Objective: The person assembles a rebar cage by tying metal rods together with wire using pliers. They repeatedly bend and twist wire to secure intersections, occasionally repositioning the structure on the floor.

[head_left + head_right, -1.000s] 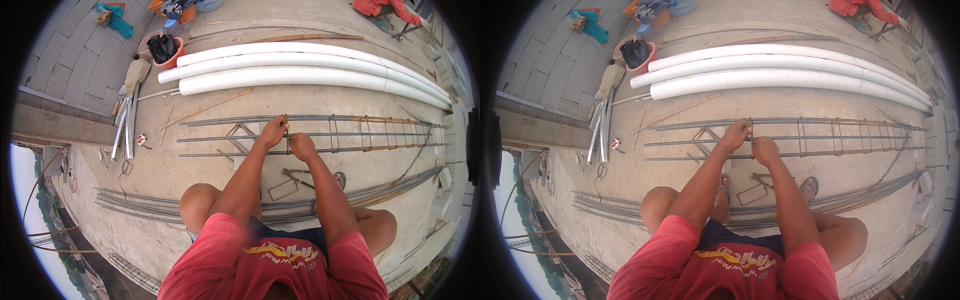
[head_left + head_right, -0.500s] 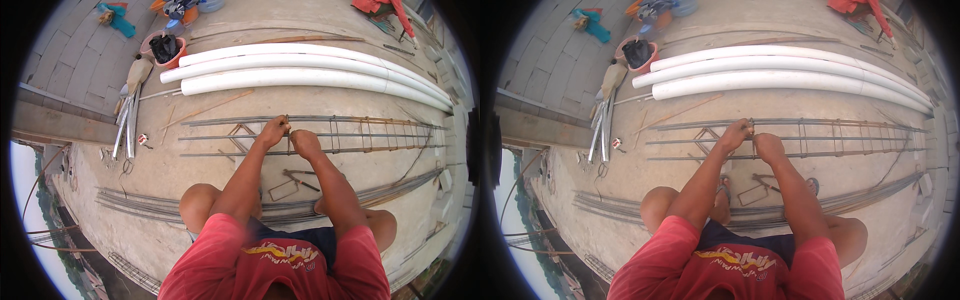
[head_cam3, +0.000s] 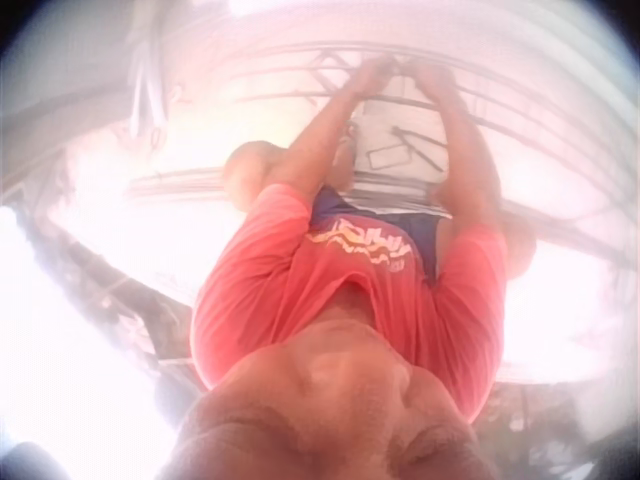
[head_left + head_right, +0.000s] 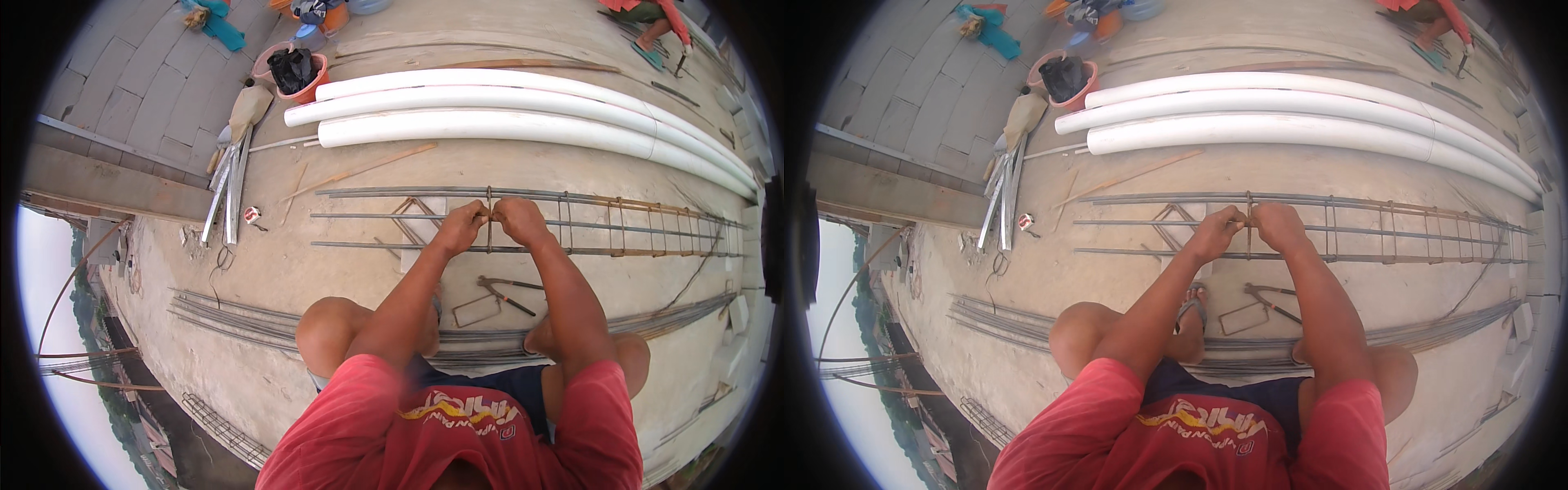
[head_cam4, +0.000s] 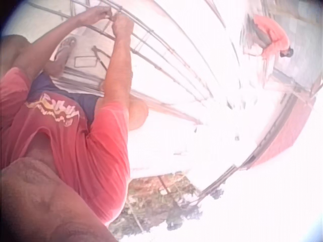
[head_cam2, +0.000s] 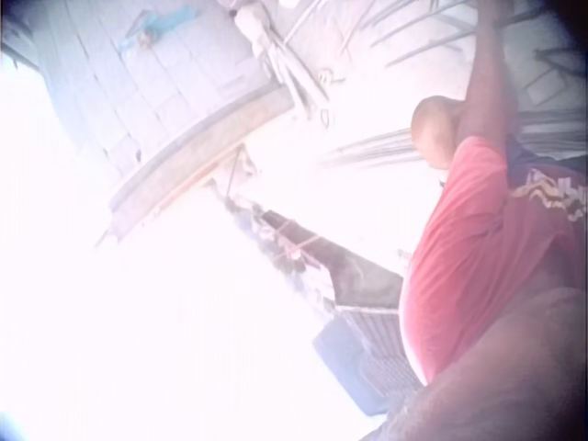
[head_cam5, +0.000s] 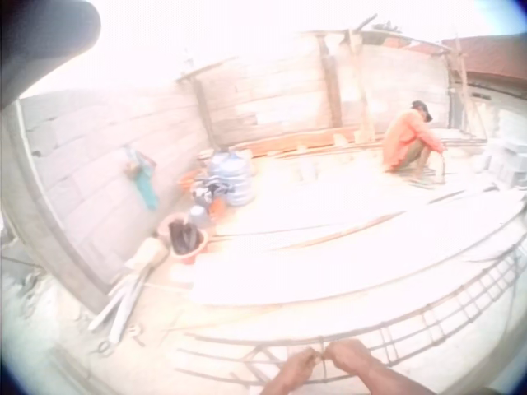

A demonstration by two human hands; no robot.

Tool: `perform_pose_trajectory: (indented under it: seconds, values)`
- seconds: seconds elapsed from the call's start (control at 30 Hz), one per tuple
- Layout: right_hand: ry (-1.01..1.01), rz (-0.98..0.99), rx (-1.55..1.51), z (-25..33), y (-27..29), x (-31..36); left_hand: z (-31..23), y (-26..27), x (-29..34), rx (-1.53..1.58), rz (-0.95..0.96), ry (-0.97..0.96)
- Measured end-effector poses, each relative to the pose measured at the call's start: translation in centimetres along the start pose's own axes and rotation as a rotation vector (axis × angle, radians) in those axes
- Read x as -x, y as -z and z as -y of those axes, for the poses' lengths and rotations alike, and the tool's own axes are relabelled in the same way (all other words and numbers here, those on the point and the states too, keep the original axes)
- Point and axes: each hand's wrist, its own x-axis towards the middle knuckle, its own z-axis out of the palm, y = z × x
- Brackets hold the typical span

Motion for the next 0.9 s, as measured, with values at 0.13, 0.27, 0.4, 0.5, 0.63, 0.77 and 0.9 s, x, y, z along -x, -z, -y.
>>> perform_pose_trajectory:
  seconds: [0.13, 0.27, 0.4, 0.5, 0.63, 0.77, 0.9]
  values:
    - [-0.016, 0.098, 0.039, 0.2, 0.7, -1.1, 1.4, -0.2, 0.9, -0.215, -0.1, -0.255]
    - [0.041, 0.046, -0.024, 1.0, 1.8, -1.1, 1.3, -0.3, 2.2, -0.367, -0.164, -0.384]
    - [0.022, 0.044, -0.011, 1.4, 1.8, -1.1, 1.5, -0.6, 2.9, -0.39, -0.202, -0.425]
    - [0.034, 0.057, 0.029, 1.8, 1.3, -1.5, 2.3, -0.3, 2.6, -0.382, -0.134, -0.405]
    - [0.028, 0.054, 0.023, 2.1, 1.3, -1.5, 2.6, -0.1, 1.1, -0.33, -0.028, -0.2]
    - [0.006, 0.026, 0.056, 1.4, 1.1, -1.4, 0.4, 0.1, -0.8, -0.355, 0.04, 0.055]
    - [0.018, 0.028, 0.078, 1.0, 0.6, -1.5, 1.0, -0.5, -1.7, -0.5, 0.1, 0.111]
